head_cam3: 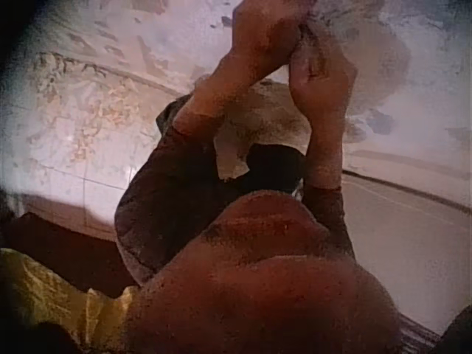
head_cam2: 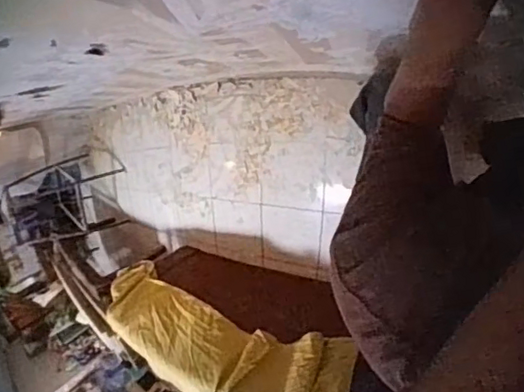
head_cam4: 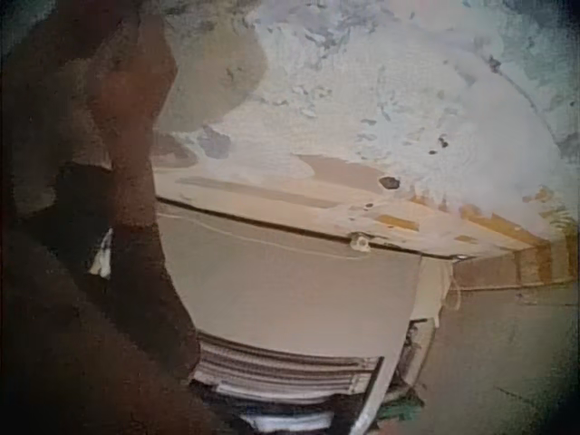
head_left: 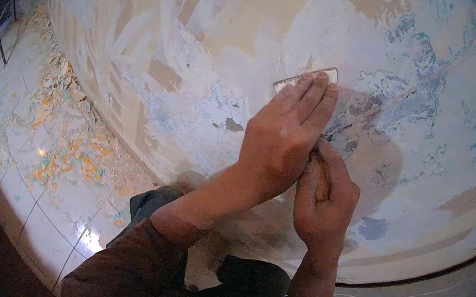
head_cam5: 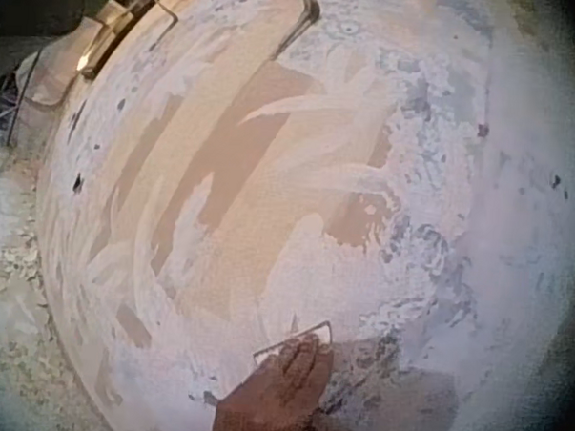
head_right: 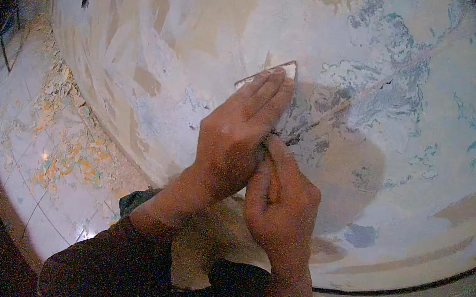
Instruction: The person scrapes peeling paint and plaster from a wall using a putty knife.
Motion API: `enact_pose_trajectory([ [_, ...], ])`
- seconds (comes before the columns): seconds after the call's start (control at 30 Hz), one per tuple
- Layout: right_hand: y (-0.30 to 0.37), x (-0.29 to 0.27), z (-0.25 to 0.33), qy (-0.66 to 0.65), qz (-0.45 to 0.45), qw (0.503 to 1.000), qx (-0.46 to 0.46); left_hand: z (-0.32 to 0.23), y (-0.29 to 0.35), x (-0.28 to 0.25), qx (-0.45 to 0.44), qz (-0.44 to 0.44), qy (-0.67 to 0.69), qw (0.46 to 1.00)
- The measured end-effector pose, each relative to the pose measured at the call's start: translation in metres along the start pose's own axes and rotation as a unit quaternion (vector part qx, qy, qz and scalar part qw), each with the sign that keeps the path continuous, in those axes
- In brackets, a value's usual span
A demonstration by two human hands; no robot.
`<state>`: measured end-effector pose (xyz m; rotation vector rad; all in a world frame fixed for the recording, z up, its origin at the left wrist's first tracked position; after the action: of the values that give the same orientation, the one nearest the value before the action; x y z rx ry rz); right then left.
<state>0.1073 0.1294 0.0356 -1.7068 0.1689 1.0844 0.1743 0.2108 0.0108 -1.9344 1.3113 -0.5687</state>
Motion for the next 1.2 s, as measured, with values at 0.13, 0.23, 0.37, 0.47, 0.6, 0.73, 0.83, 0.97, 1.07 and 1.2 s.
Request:
enact_pose_trajectory([
  [0.13,-0.003,0.005,-0.012,-0.009,0.009,0.999,0.031,0.003,-0.005,0.003,0.005,-0.026,-0.013,1.0],
  [0.23,-0.005,0.003,-0.011,-0.007,0.0,1.0,0.002,0.003,-0.005,0.001,0.014,-0.037,0.007,0.999],
  [0.37,-0.003,-0.002,-0.005,-0.015,0.008,1.0,0.004,-0.001,-0.002,0.001,0.01,-0.029,0.0,1.0],
  [0.47,-0.005,-0.001,-0.005,-0.014,0.006,1.0,0.007,-0.001,-0.004,0.001,0.0,-0.031,-0.007,0.999],
  [0.6,-0.008,0.006,-0.012,0.001,0.019,1.0,0.025,0.0,-0.008,0.0,0.024,-0.042,0.01,0.999],
  [0.73,-0.008,0.001,-0.008,-0.031,0.019,0.999,0.035,0.002,-0.005,-0.001,0.021,-0.032,0.017,0.999],
  [0.83,-0.009,0.001,-0.006,-0.031,0.04,0.998,0.047,0.002,-0.006,0.001,0.012,-0.025,0.009,1.0],
  [0.97,-0.017,0.007,-0.007,-0.022,0.011,1.0,-0.001,0.004,-0.01,-0.002,0.016,-0.048,0.015,0.999],
  [1.07,-0.015,0.01,-0.012,-0.028,0.016,0.999,0.018,0.006,-0.008,-0.004,0.011,-0.043,0.017,0.999],
  [1.2,-0.007,0.004,-0.001,-0.005,0.042,0.999,0.011,0.005,0.0,-0.002,-0.013,-0.022,-0.018,1.0],
])
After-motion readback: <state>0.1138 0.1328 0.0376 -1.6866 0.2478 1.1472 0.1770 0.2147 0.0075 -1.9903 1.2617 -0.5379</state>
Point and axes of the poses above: each hand's wrist, its own y-axis away from the middle knuckle, its own x-axis out of the palm, z = x × y, the point moved 8 cm from there along -y, towards the middle knuckle, and after that the axes turned 14 degrees about -x, right-handed, at the moved point
